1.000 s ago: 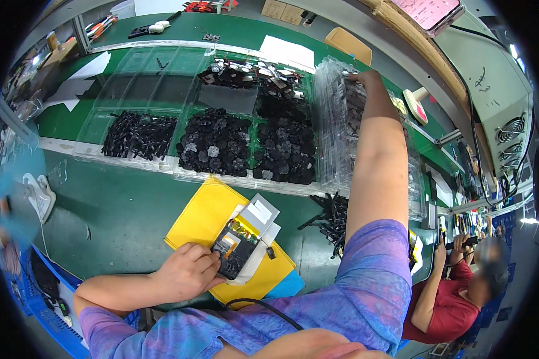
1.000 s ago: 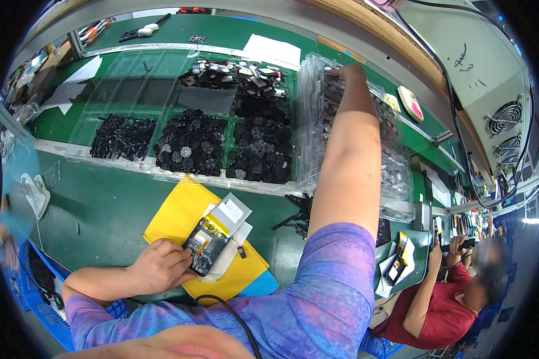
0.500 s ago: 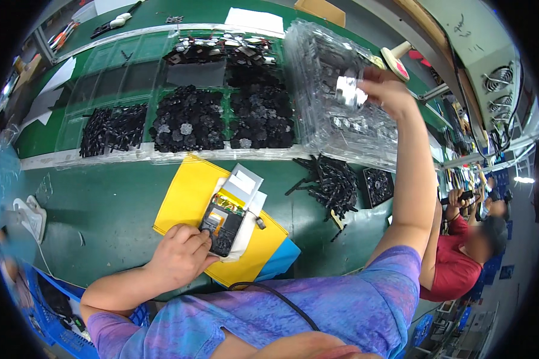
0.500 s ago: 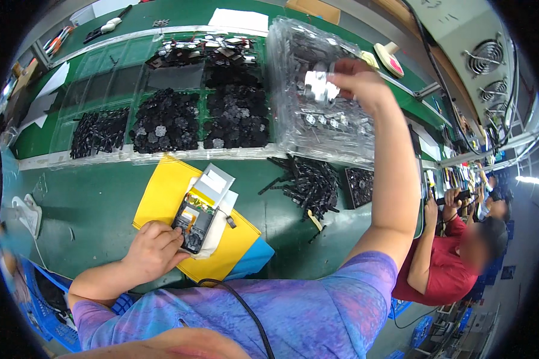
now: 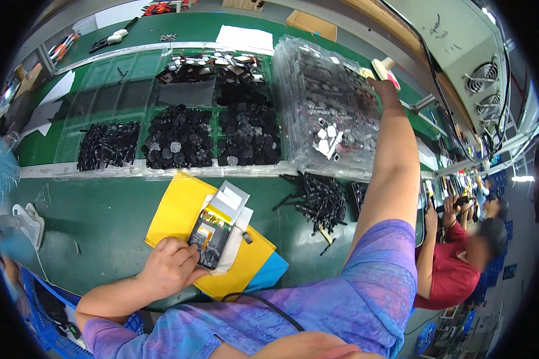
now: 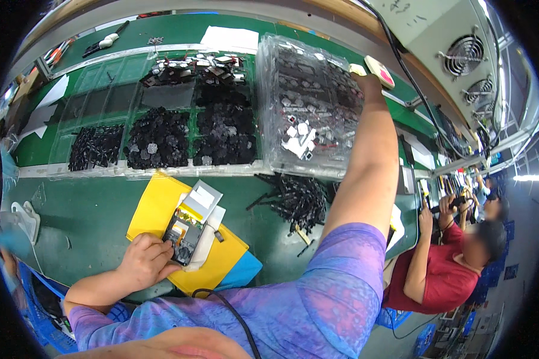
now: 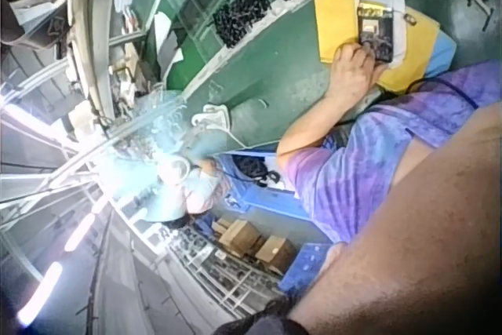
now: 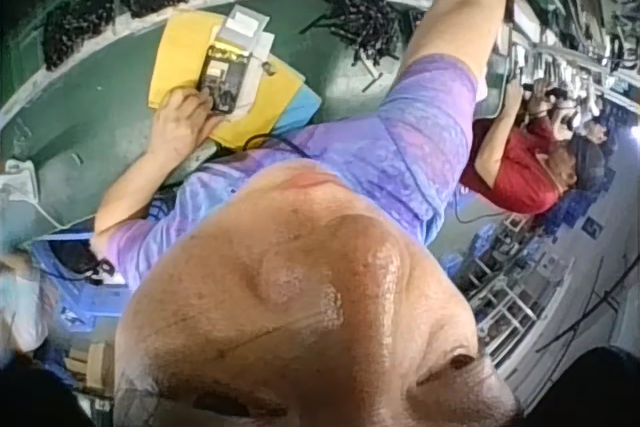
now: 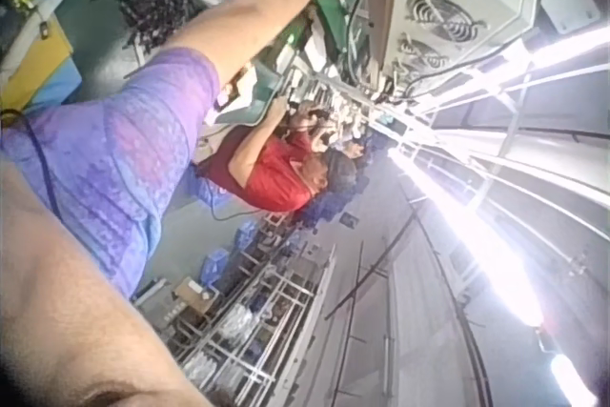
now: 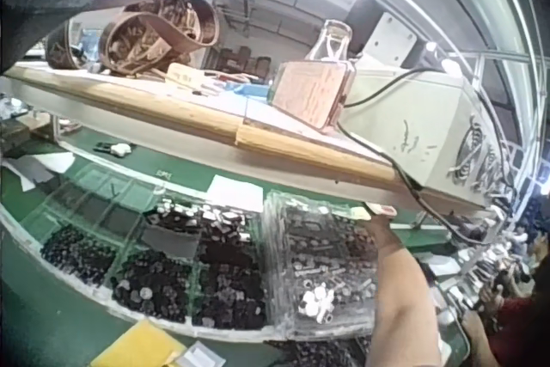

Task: Assembling internal components of a handheld electronic device at a production workbench.

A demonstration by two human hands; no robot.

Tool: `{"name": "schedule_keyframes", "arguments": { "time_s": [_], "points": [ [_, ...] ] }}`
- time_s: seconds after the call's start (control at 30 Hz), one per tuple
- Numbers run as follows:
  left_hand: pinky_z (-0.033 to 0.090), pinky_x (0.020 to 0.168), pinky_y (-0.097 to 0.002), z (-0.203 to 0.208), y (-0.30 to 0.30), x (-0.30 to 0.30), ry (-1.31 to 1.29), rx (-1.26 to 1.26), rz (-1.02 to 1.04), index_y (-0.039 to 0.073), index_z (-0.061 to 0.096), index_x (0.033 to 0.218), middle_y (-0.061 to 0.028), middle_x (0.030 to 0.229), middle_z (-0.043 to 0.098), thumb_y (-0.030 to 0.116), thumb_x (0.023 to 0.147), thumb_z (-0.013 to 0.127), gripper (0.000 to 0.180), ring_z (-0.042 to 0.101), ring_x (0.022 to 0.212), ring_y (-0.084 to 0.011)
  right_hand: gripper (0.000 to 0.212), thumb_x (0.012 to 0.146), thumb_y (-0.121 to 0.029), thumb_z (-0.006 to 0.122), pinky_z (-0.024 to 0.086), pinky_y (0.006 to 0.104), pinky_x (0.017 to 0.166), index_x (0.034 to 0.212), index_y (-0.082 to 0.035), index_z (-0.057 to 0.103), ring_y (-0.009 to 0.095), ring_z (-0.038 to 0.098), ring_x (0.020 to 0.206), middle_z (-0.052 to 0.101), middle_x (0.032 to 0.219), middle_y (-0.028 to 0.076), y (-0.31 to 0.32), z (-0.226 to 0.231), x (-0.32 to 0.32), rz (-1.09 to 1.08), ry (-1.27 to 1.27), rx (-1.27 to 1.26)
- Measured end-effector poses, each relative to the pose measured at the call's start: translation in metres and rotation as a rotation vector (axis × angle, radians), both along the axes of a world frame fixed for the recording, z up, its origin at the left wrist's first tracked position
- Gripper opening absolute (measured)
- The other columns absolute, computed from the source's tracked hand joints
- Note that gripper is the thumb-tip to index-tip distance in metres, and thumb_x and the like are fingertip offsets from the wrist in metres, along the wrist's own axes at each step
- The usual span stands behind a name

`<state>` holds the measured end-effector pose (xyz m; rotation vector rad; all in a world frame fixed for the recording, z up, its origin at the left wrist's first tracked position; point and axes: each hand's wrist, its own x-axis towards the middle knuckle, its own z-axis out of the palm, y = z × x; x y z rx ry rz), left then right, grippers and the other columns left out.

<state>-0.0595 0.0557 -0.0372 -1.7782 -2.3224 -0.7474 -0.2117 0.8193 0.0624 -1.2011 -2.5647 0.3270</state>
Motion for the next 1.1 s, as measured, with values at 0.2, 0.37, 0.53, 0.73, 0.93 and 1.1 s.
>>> {"name": "schedule_keyframes", "arguments": {
  "time_s": [0.2, 0.37, 0.53, 0.73, 0.93, 1.1],
  "points": [
    [0.049, 0.076, -0.0359, -0.006, 0.0, -0.004, 0.016, 0.038, 0.004, 0.002, 0.072, 0.089, -0.0063, 0.094, 0.068, 0.031, 0.068, 0.086, 0.039, 0.059, 0.089, -0.023, 0.1, 0.075, -0.08, 0.065, 0.033, 0.0474, 0.117, 0.143, -0.008, 0.056, 0.037, 0.046, 0.14, 0.05, 0.151, 0.017, -0.009, -0.009, -0.052, -0.036, -0.258, 0.082],
    [0.049, 0.073, -0.0352, -0.011, 0.004, -0.008, 0.007, 0.057, -0.008, 0.003, 0.071, 0.087, -0.005, 0.09, 0.067, 0.029, 0.067, 0.087, 0.037, 0.059, 0.087, -0.0226, 0.112, 0.069, -0.09, 0.059, 0.034, 0.046, 0.117, 0.145, -0.008, 0.054, 0.036, 0.045, 0.142, 0.048, 0.152, 0.017, -0.021, -0.007, -0.061, -0.022, -0.372, 0.118],
    [0.05, 0.072, -0.0354, -0.01, 0.005, -0.008, 0.012, 0.071, 0.001, 0.003, 0.071, 0.085, -0.0046, 0.089, 0.066, 0.025, 0.066, 0.087, 0.034, 0.06, 0.085, -0.0227, 0.106, 0.072, -0.087, 0.06, 0.036, 0.0435, 0.116, 0.142, -0.006, 0.056, 0.036, 0.048, 0.139, 0.051, 0.149, 0.019, -0.034, -0.004, -0.069, 0.024, -0.162, 0.066],
    [0.051, 0.071, -0.0356, -0.013, 0.007, -0.009, -0.015, 0.079, -0.011, 0.003, 0.071, 0.084, -0.0055, 0.09, 0.068, 0.023, 0.065, 0.087, 0.032, 0.06, 0.084, -0.0226, 0.092, 0.077, -0.074, 0.069, 0.042, 0.0421, 0.11, 0.135, -0.003, 0.062, 0.033, 0.056, 0.132, 0.057, 0.143, 0.021, -0.007, -0.015, -0.077, 0.05, -0.262, -0.003],
    [0.051, 0.071, -0.0354, -0.01, 0.005, -0.008, -0.021, 0.073, 0.006, 0.003, 0.072, 0.083, -0.0049, 0.09, 0.068, 0.022, 0.065, 0.087, 0.03, 0.061, 0.084, -0.0223, 0.094, 0.067, -0.067, 0.084, 0.043, 0.0433, 0.108, 0.132, -0.002, 0.065, 0.031, 0.057, 0.13, 0.06, 0.141, 0.018, -0.036, -0.01, -0.086, 0.13, -0.164, -0.293],
    [0.051, 0.071, -0.0349, -0.01, 0.005, -0.009, -0.019, 0.07, 0.006, 0.003, 0.072, 0.083, -0.0048, 0.09, 0.068, 0.022, 0.065, 0.087, 0.03, 0.061, 0.085, -0.0221, 0.1, 0.061, -0.066, 0.089, 0.044, 0.0429, 0.107, 0.131, 0.001, 0.065, 0.028, 0.057, 0.127, 0.062, 0.138, 0.018, -0.046, -0.011, -0.098, -0.102, 0.105, -0.318]
  ]
}}
